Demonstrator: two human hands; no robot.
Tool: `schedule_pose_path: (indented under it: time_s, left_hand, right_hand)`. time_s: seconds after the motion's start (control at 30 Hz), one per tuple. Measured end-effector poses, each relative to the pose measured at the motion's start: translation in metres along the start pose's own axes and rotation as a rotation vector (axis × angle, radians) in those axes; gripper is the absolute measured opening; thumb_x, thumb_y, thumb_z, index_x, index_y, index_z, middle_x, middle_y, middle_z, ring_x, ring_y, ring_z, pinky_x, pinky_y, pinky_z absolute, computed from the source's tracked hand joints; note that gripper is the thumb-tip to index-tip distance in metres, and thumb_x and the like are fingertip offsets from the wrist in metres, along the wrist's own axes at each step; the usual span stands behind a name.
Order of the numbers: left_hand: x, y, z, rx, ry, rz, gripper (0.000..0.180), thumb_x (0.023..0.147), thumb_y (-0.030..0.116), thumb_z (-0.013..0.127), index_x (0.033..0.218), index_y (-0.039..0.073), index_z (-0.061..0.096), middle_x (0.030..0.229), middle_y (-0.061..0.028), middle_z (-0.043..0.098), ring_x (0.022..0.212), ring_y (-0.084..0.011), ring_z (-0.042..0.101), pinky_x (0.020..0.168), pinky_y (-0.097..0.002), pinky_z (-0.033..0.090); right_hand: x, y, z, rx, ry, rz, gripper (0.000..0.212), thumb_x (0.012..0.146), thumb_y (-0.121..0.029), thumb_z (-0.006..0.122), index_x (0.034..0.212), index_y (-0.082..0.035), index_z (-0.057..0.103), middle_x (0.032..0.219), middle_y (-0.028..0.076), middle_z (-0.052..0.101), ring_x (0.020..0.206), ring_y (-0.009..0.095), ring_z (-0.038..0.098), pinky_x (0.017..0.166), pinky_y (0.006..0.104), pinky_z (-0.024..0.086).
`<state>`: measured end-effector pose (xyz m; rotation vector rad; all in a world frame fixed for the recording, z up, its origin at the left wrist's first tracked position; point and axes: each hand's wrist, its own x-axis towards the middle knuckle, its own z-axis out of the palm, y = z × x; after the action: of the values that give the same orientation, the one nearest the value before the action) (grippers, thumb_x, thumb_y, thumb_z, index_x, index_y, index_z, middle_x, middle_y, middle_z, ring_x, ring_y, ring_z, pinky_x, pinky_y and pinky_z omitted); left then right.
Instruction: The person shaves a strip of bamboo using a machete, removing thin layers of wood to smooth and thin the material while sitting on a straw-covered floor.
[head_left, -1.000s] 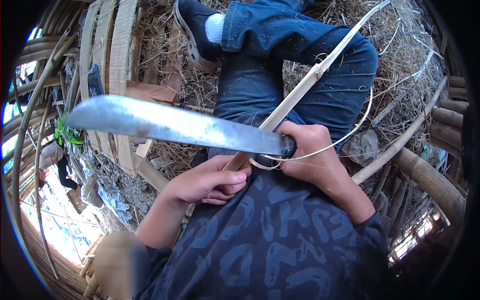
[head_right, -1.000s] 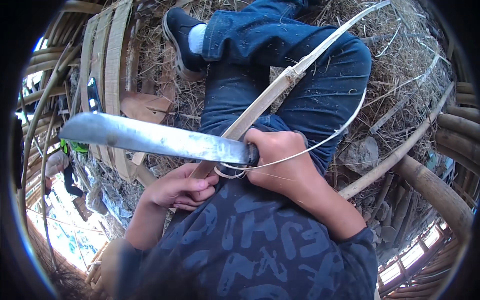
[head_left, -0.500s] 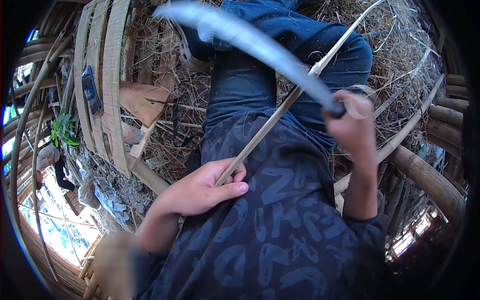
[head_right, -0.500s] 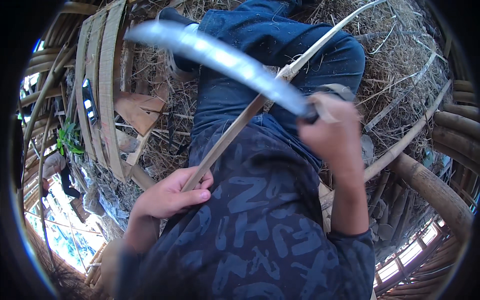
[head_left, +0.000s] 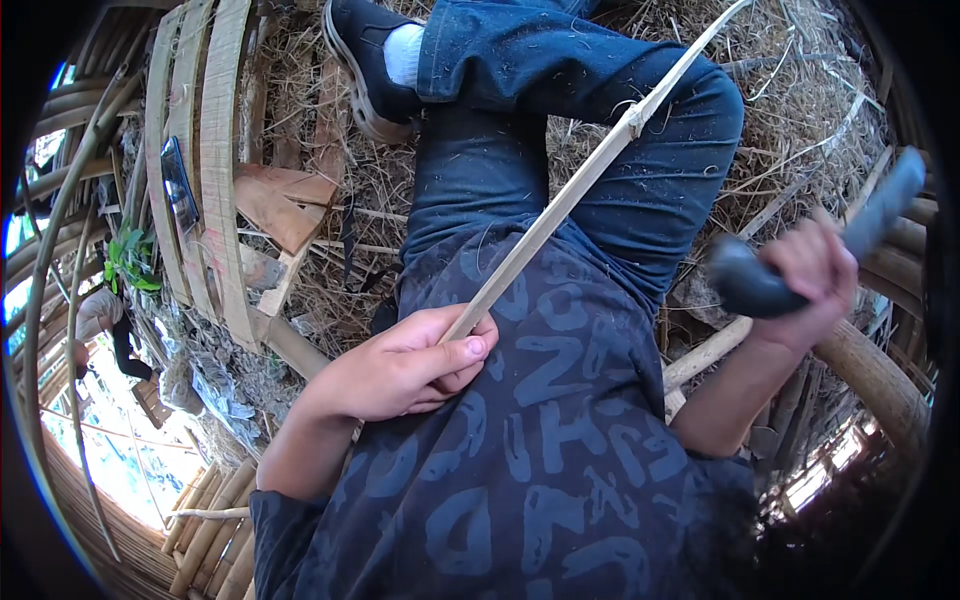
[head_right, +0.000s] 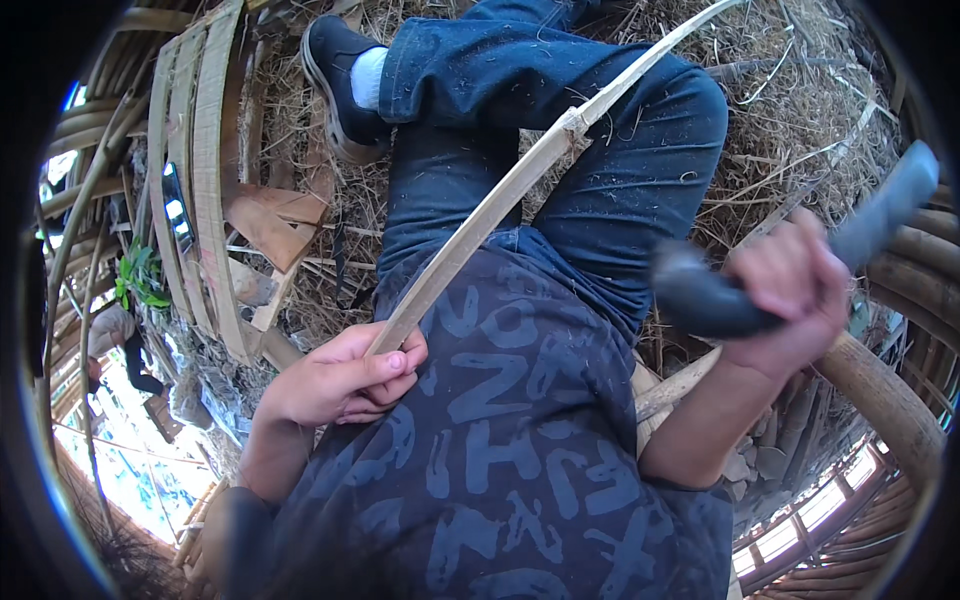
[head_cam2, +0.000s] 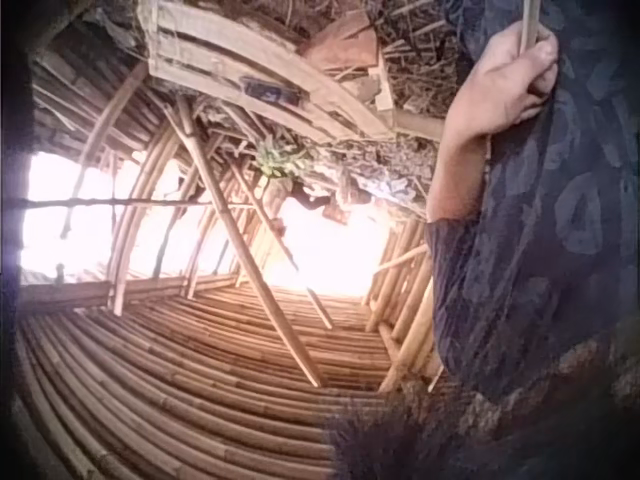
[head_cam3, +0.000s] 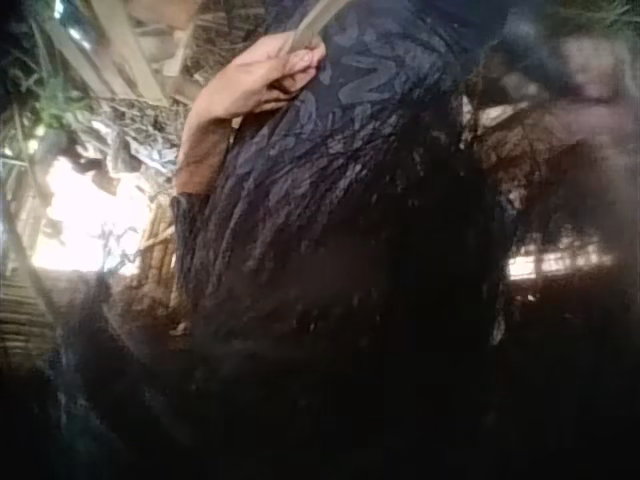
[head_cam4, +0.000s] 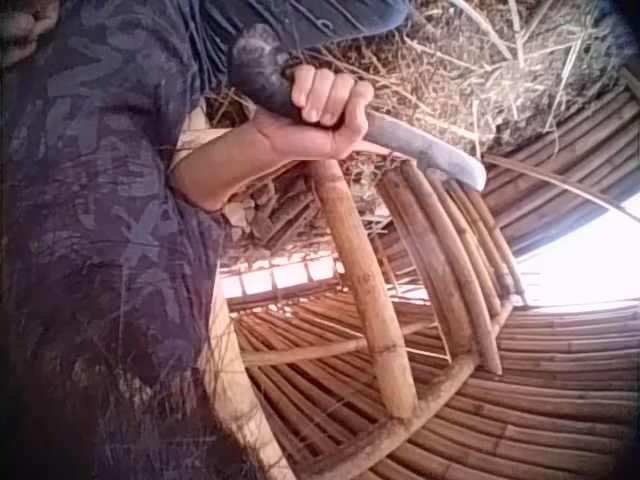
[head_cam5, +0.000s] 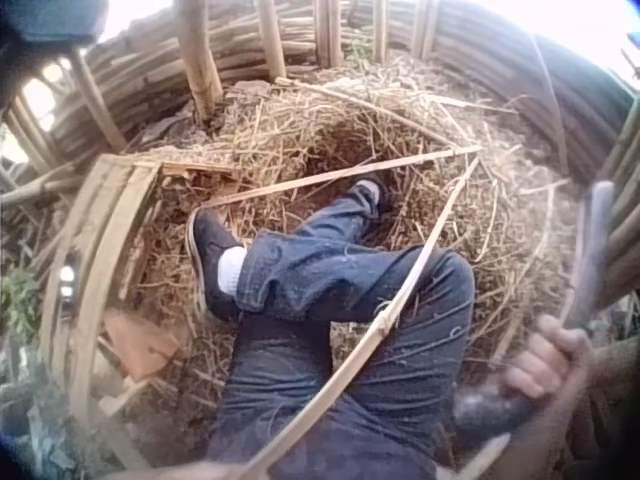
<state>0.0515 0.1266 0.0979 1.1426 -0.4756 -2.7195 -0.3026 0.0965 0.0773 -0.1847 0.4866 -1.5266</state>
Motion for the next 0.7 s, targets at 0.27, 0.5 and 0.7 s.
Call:
schedule_pose_path:
  time_s: [0.27, 0.5, 0.7]
  left_hand:
    - [0.003, 0.004, 0.002, -0.001, 0.043, 0.021, 0.02, 0.101, 0.024, 0.047, 0.097, 0.005, 0.044, 0.064, 0.0062, 0.033, 0.046, -0.0008, 0.026, 0.039, -0.0184, 0.021]
    - [0.011, 0.003, 0.014, 0.269, 0.225, 0.034, 0.017, 0.101, 0.02, 0.045, 0.092, 0.005, 0.046, 0.068, 0.0048, 0.038, 0.058, -0.0044, 0.033, 0.051, -0.0224, 0.031]
    - [0.017, -0.011, 0.019, 0.471, 0.271, 0.085, 0.019, 0.101, 0.023, 0.043, 0.098, 0.006, 0.047, 0.067, 0.0041, 0.04, 0.053, -0.0039, 0.033, 0.047, -0.0197, 0.028]
  right_hand:
    - [-0.004, 0.102, 0.02, -1.574, -0.148, 0.032, 0.014, 0.073, -0.01, 0.071, 0.072, -0.004, 0.059, 0.057, 0.008, 0.058, 0.051, 0.024, 0.06, 0.048, 0.0314, 0.044]
    - [-0.005, 0.119, 0.031, -2.045, -0.391, 0.036, 0.02, 0.064, -0.019, 0.069, 0.078, -0.005, 0.066, 0.067, 0.016, 0.064, 0.067, 0.035, 0.066, 0.064, 0.0434, 0.053]
    - [0.009, 0.106, 0.002, -2.086, -0.135, 0.087, 0.019, 0.067, -0.018, 0.069, 0.078, -0.003, 0.068, 0.071, 0.02, 0.065, 0.072, 0.039, 0.065, 0.069, 0.0442, 0.053]
